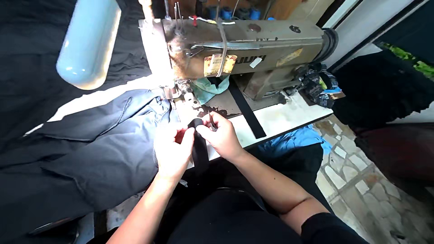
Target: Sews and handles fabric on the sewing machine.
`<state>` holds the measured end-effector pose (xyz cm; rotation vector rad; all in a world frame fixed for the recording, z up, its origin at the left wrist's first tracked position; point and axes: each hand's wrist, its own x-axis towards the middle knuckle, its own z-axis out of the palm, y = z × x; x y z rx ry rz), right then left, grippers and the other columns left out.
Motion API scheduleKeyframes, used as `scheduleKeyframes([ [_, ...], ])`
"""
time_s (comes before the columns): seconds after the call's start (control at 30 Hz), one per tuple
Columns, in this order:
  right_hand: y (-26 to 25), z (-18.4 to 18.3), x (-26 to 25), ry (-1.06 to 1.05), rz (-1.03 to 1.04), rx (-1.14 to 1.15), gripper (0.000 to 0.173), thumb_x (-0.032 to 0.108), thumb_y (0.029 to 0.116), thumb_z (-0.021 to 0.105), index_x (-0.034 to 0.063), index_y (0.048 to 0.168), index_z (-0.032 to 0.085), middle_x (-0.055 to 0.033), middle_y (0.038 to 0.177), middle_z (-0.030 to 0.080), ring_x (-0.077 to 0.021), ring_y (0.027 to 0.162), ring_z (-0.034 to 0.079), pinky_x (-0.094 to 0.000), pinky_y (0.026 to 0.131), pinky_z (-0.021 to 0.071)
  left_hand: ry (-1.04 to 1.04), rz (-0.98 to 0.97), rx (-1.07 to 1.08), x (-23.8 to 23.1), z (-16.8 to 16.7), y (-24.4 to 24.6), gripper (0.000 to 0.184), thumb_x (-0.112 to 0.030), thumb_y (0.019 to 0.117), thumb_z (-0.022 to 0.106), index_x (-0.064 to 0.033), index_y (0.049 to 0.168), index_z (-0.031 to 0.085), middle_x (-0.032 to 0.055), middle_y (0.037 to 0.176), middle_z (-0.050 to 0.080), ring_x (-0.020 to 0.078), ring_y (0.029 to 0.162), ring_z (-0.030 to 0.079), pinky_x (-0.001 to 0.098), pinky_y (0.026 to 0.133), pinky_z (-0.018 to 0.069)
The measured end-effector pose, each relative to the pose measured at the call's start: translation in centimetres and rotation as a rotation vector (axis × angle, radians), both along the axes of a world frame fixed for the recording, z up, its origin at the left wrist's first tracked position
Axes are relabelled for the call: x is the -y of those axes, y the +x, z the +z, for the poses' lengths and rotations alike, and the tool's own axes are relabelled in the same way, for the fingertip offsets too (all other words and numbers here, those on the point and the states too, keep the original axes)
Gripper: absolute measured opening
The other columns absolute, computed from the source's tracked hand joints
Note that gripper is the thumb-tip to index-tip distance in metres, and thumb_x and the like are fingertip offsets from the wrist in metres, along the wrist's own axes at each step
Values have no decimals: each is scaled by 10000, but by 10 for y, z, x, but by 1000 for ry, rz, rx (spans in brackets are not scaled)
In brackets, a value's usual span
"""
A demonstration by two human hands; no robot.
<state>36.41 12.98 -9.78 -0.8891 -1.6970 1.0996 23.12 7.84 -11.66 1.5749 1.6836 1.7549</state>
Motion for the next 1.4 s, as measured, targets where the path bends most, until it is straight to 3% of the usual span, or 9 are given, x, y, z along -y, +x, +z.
scheduleKeyframes([
  [0.2,0,-2,3,148,-65,49,70,2,923,622,-35,963,665,-24,720,598,7,571,505,-138,528,434,65,-20,-65,-6,3,4,111,-77,912,647,13,872,698,-12,773,639,-87,692,567,67,665,472],
  [0.37,2,1,9,124,-98,-47,66,16,927,648,-28,965,679,12,735,627,55,586,523,-109,554,460,-10,-160,-17,3,14,10,231,-38,941,549,47,1043,738,35,914,717,-59,781,648,105,733,535],
  [0.5,7,5,7,167,-93,-83,58,9,923,633,-31,910,673,3,732,623,52,601,531,-110,562,461,-103,-298,162,14,30,9,289,-18,931,478,51,1101,701,-4,949,732,-7,788,706,190,745,610],
  [0.7,22,26,4,154,62,-159,83,-13,915,564,-14,905,646,15,753,586,56,589,478,-95,531,407,-178,-375,328,14,48,2,293,-37,971,481,-31,1169,697,-59,998,746,26,824,712,206,761,605],
  [0.93,31,51,-2,49,293,-322,98,-30,933,555,8,902,640,50,876,574,91,614,463,-77,542,412,-171,-559,213,12,65,0,133,-47,930,645,-132,946,745,-103,844,721,-26,753,661,149,712,564],
  [1.07,26,25,2,248,167,-337,72,39,939,602,-28,936,630,-31,944,614,22,784,550,-132,680,477,-87,-450,171,14,64,2,123,-68,962,631,-147,932,721,-121,816,695,-21,723,649,159,701,562],
  [1.2,16,-14,24,284,76,-161,189,107,854,741,-47,904,644,-116,969,631,-48,724,550,-164,603,470,-72,-315,269,17,60,6,175,-69,968,622,-197,883,706,-143,787,702,-22,689,652,161,680,566],
  [1.27,12,-22,28,231,84,-133,173,76,866,723,-70,950,680,-111,932,638,-58,719,565,-177,613,486,-79,-289,323,18,57,7,181,-58,967,615,-198,889,698,-127,806,712,-5,704,668,177,692,579],
  [1.4,12,-23,31,150,118,-143,86,14,884,680,-44,827,650,-82,839,639,-26,665,526,-151,580,436,-122,-231,425,15,55,6,239,-59,971,559,-223,807,617,-114,747,671,6,644,641,183,642,567],
])
